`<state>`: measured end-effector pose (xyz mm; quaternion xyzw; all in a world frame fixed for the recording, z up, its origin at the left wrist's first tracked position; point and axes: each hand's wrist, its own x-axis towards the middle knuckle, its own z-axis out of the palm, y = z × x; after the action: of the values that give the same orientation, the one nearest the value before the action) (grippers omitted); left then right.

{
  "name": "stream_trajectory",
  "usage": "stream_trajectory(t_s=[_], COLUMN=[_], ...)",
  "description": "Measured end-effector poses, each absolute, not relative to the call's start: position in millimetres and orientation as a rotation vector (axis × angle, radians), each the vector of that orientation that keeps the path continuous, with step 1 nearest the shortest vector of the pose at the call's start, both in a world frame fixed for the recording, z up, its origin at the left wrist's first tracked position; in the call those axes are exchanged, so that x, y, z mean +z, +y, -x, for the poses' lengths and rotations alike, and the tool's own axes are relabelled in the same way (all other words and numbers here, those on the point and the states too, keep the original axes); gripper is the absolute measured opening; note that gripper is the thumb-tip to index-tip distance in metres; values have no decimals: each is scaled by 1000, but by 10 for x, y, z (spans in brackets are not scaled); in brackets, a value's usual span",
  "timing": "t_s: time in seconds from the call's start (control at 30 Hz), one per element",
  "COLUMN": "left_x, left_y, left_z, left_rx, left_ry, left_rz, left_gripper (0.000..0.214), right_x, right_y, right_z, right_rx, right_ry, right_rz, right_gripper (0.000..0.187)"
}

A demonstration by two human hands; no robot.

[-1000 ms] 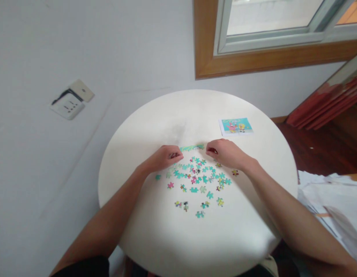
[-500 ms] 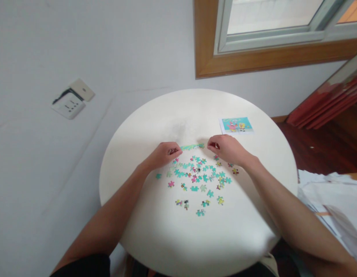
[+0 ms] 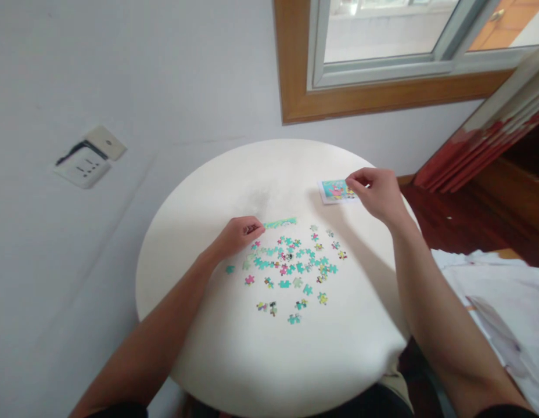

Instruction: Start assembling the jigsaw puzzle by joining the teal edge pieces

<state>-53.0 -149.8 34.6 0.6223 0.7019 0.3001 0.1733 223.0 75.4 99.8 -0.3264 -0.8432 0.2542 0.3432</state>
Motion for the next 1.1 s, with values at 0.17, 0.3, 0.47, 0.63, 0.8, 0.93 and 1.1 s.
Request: stream_trajectory(t_s=[0.17,0.3,0.47,0.63,0.8,0.93,1.1], left_x=[338,336,333,319,302,304,306], left_y=[-1486,-1488,-1490,-1482,-1480,-1483,-1489], left_z=[532,540,536,533,535,533,533], left_rx=[839,838,848,834,842,850,845], left_ry=[1997,1996,2002,2008,1997,1996,2000], left_rz=[-1789,-1793,-1773,-1758,-1743,-1743,-1746], left_gripper=[27,28,28,28,27,26,27], right_x=[985,741,473,355,313,283,209], right_y=[462,-4,-503,-844,-956,-919,-882], right_z=[-2494,-2656,-2872,-2988,-3030,-3056,-3060], right_rx=[713,832,923,919,853,858,700], right_ry=[-2190,-2342,-2441,-2568,-2607,-2529,-2505], right_rz=[862,832,818,744,709,739,876], right_gripper=[22,17,20,30,29,29,32])
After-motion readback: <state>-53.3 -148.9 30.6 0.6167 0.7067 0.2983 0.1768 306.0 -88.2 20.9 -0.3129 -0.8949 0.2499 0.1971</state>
